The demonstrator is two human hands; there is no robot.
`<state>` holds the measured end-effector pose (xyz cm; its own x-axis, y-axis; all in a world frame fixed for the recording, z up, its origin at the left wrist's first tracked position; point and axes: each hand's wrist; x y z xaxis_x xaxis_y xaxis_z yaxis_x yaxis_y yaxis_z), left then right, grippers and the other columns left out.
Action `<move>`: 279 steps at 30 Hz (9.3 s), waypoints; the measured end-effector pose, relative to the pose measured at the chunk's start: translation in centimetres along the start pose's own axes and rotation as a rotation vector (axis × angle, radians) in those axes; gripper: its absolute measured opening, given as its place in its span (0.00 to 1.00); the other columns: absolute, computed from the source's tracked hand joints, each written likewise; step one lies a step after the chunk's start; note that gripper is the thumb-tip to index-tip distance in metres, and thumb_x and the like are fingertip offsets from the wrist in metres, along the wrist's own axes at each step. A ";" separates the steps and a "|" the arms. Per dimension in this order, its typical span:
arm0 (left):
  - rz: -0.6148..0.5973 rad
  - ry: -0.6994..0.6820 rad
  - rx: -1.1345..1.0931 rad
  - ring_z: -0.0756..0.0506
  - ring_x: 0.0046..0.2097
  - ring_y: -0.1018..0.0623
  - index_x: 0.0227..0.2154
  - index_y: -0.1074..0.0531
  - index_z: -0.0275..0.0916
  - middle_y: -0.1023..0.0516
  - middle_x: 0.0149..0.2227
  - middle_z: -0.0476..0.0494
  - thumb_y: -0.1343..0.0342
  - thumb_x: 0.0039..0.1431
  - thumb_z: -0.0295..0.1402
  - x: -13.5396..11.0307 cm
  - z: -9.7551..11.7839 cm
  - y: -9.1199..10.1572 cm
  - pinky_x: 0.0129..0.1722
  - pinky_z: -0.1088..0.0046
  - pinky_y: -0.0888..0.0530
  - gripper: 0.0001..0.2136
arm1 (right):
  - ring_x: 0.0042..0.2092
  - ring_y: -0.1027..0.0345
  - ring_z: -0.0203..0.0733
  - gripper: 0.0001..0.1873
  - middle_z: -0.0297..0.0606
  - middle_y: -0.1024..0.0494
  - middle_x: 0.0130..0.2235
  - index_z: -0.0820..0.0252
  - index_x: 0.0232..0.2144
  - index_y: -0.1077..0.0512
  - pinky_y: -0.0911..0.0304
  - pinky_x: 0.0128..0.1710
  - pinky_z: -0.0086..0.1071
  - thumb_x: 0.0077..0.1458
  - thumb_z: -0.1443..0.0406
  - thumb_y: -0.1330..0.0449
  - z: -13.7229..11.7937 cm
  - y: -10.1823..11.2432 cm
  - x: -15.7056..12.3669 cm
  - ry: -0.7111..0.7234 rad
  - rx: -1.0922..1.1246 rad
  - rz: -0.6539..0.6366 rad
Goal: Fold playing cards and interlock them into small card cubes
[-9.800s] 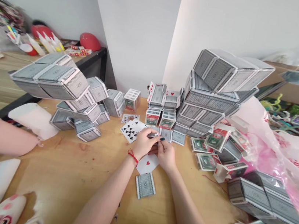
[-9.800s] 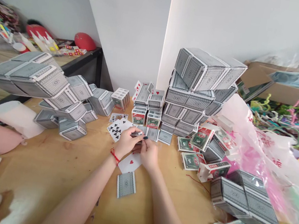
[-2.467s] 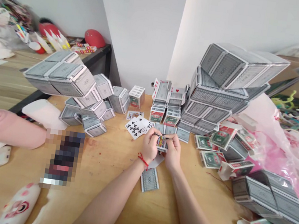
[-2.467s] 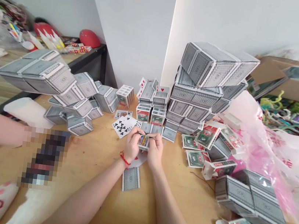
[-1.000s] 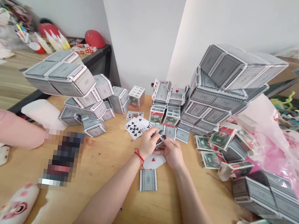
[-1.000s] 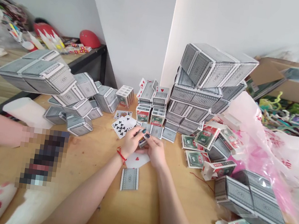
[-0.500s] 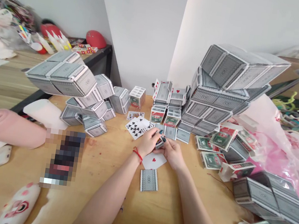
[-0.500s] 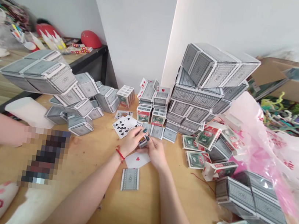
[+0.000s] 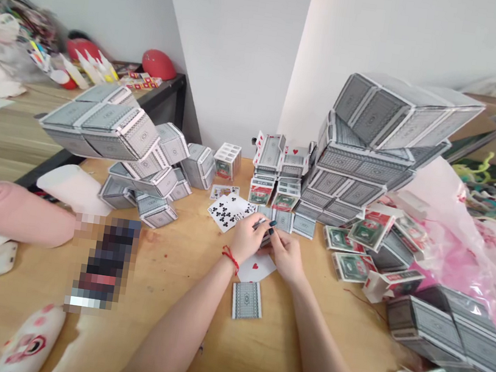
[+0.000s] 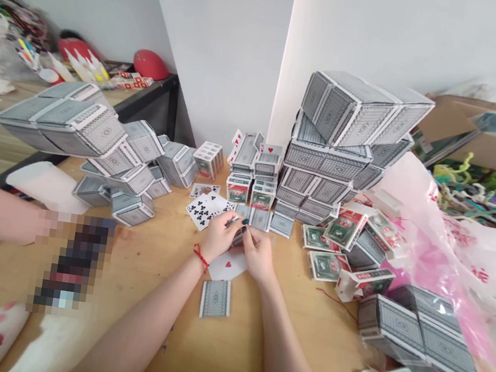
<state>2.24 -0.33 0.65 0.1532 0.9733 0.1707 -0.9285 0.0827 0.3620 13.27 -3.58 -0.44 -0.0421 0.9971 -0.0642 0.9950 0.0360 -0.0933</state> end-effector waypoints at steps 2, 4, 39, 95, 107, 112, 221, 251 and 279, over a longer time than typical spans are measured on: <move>0.021 -0.004 0.030 0.51 0.30 0.29 0.26 0.31 0.38 0.28 0.26 0.49 0.53 0.54 0.37 0.0 0.1 0.0 0.30 0.78 0.35 0.10 | 0.24 0.32 0.40 0.21 0.38 0.25 0.28 0.63 0.29 0.29 0.34 0.21 0.32 0.49 0.50 0.48 -0.1 -0.1 0.0 0.006 -0.020 0.001; 0.039 -0.014 0.058 0.51 0.29 0.29 0.26 0.31 0.38 0.28 0.25 0.49 0.53 0.54 0.37 -0.1 0.1 0.0 0.30 0.79 0.35 0.09 | 0.24 0.32 0.40 0.21 0.38 0.25 0.27 0.63 0.30 0.29 0.33 0.22 0.32 0.49 0.50 0.48 -0.2 -0.1 -0.1 0.016 -0.046 0.004; 0.088 0.033 -0.056 0.51 0.25 0.37 0.20 0.40 0.38 0.38 0.20 0.51 0.57 0.56 0.37 0.2 -0.7 -0.7 0.25 0.76 0.41 0.13 | 0.17 0.38 0.35 0.16 0.32 0.30 0.18 0.57 0.23 0.38 0.42 0.15 0.28 0.47 0.50 0.46 -0.1 -0.1 0.6 -0.050 0.053 0.282; 0.065 0.004 0.011 0.52 0.24 0.35 0.20 0.40 0.38 0.35 0.20 0.50 0.62 0.59 0.40 -0.4 0.0 -1.7 0.25 0.77 0.42 0.16 | 0.23 0.45 0.34 0.19 0.30 0.37 0.20 0.59 0.20 0.41 0.48 0.23 0.26 0.54 0.52 0.55 0.4 0.0 0.4 0.157 -0.422 0.485; 0.165 0.050 0.045 0.52 0.22 0.36 0.17 0.39 0.37 0.38 0.17 0.51 0.59 0.58 0.41 -0.3 0.1 -1.4 0.23 0.77 0.41 0.18 | 0.17 0.49 0.31 0.16 0.25 0.43 0.14 0.59 0.24 0.36 0.52 0.16 0.25 0.50 0.53 0.49 0.4 -0.4 0.3 0.108 -0.300 0.478; 0.130 -0.002 0.004 0.52 0.26 0.31 0.40 0.36 0.39 0.31 0.27 0.49 0.53 0.56 0.37 0.0 -0.4 -1.1 0.28 0.77 0.34 0.11 | 0.16 0.44 0.31 0.18 0.27 0.36 0.19 0.59 0.40 0.34 0.46 0.16 0.25 0.49 0.55 0.47 0.6 -0.2 0.5 0.137 -0.293 0.461; 0.025 -0.480 0.350 0.44 0.49 0.33 0.28 0.33 0.38 0.33 0.45 0.41 0.46 0.47 0.31 0.2 0.0 0.2 0.48 0.63 0.33 0.05 | 0.41 0.33 0.41 0.12 0.38 0.26 0.42 0.59 0.21 0.36 0.40 0.34 0.30 0.40 0.59 0.37 -0.2 0.9 1.0 0.072 0.238 0.354; -0.102 -0.423 0.327 0.46 0.41 0.30 0.22 0.39 0.39 0.35 0.43 0.43 0.47 0.42 0.29 -0.4 0.6 -0.3 0.39 0.69 0.30 0.06 | 0.41 0.33 0.42 0.13 0.38 0.25 0.39 0.58 0.34 0.27 0.41 0.44 0.36 0.44 0.59 0.41 -0.3 0.8 1.1 0.139 0.039 0.487; -0.094 -0.378 0.298 0.47 0.36 0.31 0.19 0.45 0.40 0.37 0.35 0.44 0.49 0.41 0.27 -0.3 0.5 -0.6 0.31 0.72 0.31 0.08 | 0.47 0.36 0.45 0.21 0.34 0.27 0.46 0.54 0.40 0.28 0.40 0.45 0.36 0.41 0.57 0.39 -0.1 0.8 1.0 -0.026 0.319 0.220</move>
<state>2.95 -0.73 0.83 0.3953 0.8141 0.4254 -0.7758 0.0480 0.6291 14.03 -2.57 -0.49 0.1634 0.9763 -0.1415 0.9023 -0.2059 -0.3788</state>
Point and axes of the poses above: each hand's wrist, its own x-axis towards the middle knuckle, its own y-axis out of the back of the hand, z = x × y
